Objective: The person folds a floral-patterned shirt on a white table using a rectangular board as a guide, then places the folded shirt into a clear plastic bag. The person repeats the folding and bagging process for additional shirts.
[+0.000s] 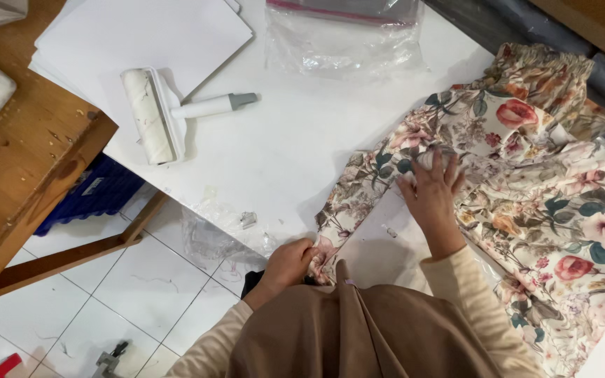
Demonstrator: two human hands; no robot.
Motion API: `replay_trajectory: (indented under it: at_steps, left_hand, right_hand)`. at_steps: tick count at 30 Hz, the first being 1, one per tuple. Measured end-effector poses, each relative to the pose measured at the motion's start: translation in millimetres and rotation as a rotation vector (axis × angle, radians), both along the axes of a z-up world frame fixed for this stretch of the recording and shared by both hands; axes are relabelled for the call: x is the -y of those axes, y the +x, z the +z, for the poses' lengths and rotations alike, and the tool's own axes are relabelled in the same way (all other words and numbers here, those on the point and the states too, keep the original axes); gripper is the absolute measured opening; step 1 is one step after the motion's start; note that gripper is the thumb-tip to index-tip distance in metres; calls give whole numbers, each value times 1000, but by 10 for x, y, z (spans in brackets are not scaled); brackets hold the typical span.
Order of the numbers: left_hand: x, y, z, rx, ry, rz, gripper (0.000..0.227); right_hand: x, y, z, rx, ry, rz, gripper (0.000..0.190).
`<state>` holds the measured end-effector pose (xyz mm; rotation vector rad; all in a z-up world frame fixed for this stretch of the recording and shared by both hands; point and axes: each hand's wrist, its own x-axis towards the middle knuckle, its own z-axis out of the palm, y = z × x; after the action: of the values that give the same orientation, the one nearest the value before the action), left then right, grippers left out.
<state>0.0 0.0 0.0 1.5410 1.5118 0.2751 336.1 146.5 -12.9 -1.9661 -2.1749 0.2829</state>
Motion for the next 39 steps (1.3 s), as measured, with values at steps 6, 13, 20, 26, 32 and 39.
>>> replay_trajectory:
  at_steps: [6, 13, 20, 26, 32, 39]
  left_hand:
    - [-79, -11, 261, 66, -6, 75, 27]
    - [-152, -34, 324, 97, -95, 80, 28]
    - [-165, -66, 319, 119, -132, 77, 27]
    - [-205, -87, 367, 142, -159, 84, 26]
    - [-222, -113, 317, 187, -174, 80, 26]
    - [-188, -142, 313, 221, -158, 93, 27]
  right_hand:
    - [318, -99, 494, -232, -145, 20, 31]
    - [120, -191, 527, -197, -385, 44, 35]
    - [107, -158, 508, -118, -306, 27, 45]
    - [-201, -44, 473, -479, -541, 39, 33]
    - [-663, -291, 371, -600, -521, -70, 37]
    - [97, -572, 521, 3, -528, 49, 132]
